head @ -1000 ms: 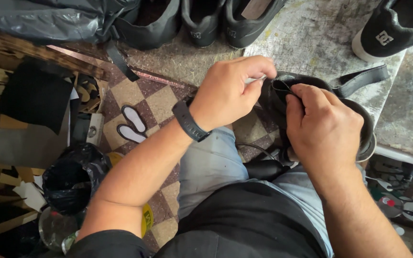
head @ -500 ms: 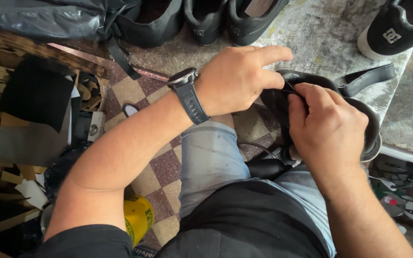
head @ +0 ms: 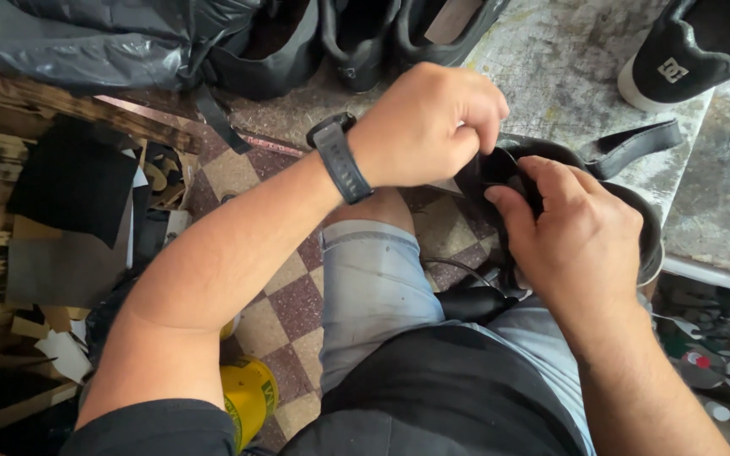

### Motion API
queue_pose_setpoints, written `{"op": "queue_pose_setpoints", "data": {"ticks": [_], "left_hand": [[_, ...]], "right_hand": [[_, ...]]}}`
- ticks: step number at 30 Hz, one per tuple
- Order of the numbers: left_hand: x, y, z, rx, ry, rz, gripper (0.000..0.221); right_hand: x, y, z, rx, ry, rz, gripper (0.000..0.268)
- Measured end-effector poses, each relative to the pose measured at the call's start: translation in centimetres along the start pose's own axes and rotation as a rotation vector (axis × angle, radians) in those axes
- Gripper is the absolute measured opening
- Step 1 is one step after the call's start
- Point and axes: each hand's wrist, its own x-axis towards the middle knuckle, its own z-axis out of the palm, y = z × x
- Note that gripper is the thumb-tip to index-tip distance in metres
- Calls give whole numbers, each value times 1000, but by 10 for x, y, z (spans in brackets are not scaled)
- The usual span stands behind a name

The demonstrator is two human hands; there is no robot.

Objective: The person uses a heat gun to soften the material of a shoe, then shapes it by hand and trims the edges with a utility knife.

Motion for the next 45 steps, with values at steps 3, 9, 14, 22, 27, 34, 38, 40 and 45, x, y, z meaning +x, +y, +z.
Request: {"op": "queue_pose_setpoints", "data": {"ticks": [3, 9, 14, 22, 27, 34, 38, 40, 45], "left_hand": [[6, 3, 3, -20, 37, -156, 14], [12, -2, 17, 138, -191, -319, 23], [15, -3, 24, 177, -216, -302, 37], [24, -4, 26, 196, -279, -370, 19], [25, -7, 27, 228, -299, -346, 26], [31, -9, 22, 178, -384, -361, 9], [35, -7, 22, 194, -434, -419, 10], [36, -8, 25, 257, -472, -401, 27], [47, -5, 31, 332, -542, -439, 22]], "right_hand": [[1, -2, -2, 11, -9, 26, 41], [6, -8, -11, 53, -106, 57, 54], [14, -14, -28, 137, -131, 39, 51], [11, -1, -10, -4, -169, 101, 35], [15, 2, -1, -131, -222, 144, 21], [20, 3, -9, -106, -328, 164, 22], [28, 4, -11, -98, -425, 231, 26], [36, 5, -16, -60, -548, 323, 26], [35, 9, -4, -172, -523, 281, 27]]}}
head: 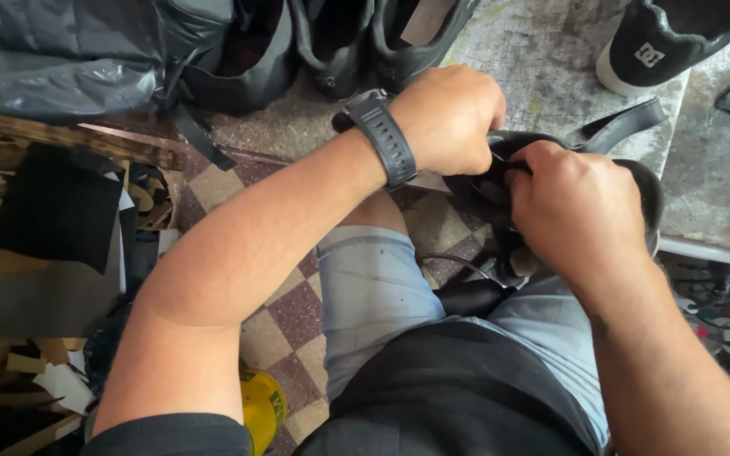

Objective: The person uses a heat gun to soften the material of a shoe, then shapes it by hand and trims the edges with a utility knife.

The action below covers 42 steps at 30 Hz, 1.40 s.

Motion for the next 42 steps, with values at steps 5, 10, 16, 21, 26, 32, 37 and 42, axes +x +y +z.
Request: {"op": "queue_pose_setpoints", "data": {"ticks": [5, 10, 16, 21, 26, 32, 37, 42], "left_hand": [[9, -2, 7, 54, 7, 23, 18], [7, -1, 7, 71, -17, 12, 32], [15, 6, 5, 144, -82, -21, 7], [-23, -1, -16, 69, 232, 293, 19], [-59, 5, -38, 475, 283, 686, 17], [-37, 16, -40, 716, -280, 554, 11], [-22, 18, -35, 791, -351, 511, 20], [-19, 19, -31, 828, -368, 492, 24]], "right_hand": [[4, -5, 1, -19, -15, 48, 32], [-1, -2, -2, 76, 57, 35, 26], [0, 1, 0, 86, 40, 15, 34], [-6, 3, 10, 67, 105, -22, 22], [-8, 5, 19, 64, 169, -73, 18], [-10, 6, 21, 55, 181, -115, 22], [-10, 8, 20, 75, 188, -136, 25], [-8, 8, 20, 70, 169, -124, 26]]}}
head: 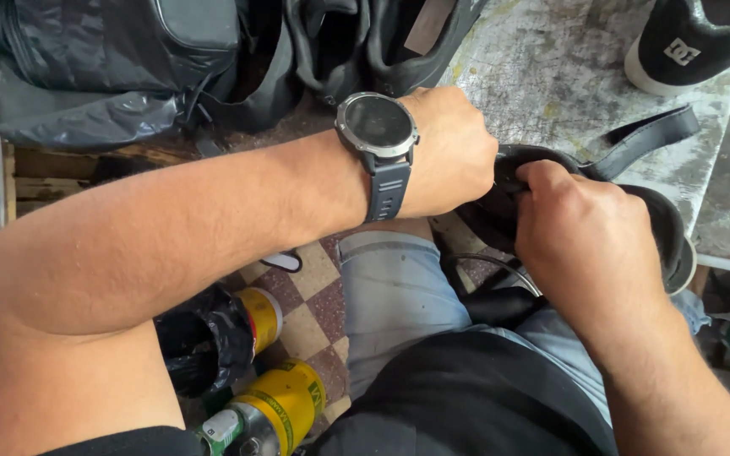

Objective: The person uses a heat gun to soften the material of a shoe, then shapes it by hand and trims the edges with a utility knife.

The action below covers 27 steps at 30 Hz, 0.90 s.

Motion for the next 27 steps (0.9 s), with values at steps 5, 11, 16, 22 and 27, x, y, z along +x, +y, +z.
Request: {"op": "queue_pose_setpoints", "data": {"ticks": [5, 11, 16, 22, 27], "left_hand": [[2, 2, -1, -15, -45, 3, 24], [6, 5, 1, -21, -16, -10, 25], [11, 8, -4, -24, -86, -13, 25], [8, 9, -13, -39, -171, -7, 25], [10, 9, -8, -49, -171, -11, 26]], "right_hand": [[-1, 0, 0, -12, 0, -8, 27], [1, 0, 0, -14, -14, 12, 23], [-1, -1, 0, -19, 8, -11, 23], [-2, 0, 0, 20, 13, -14, 19], [-1, 0, -1, 14, 7, 4, 26]]}}
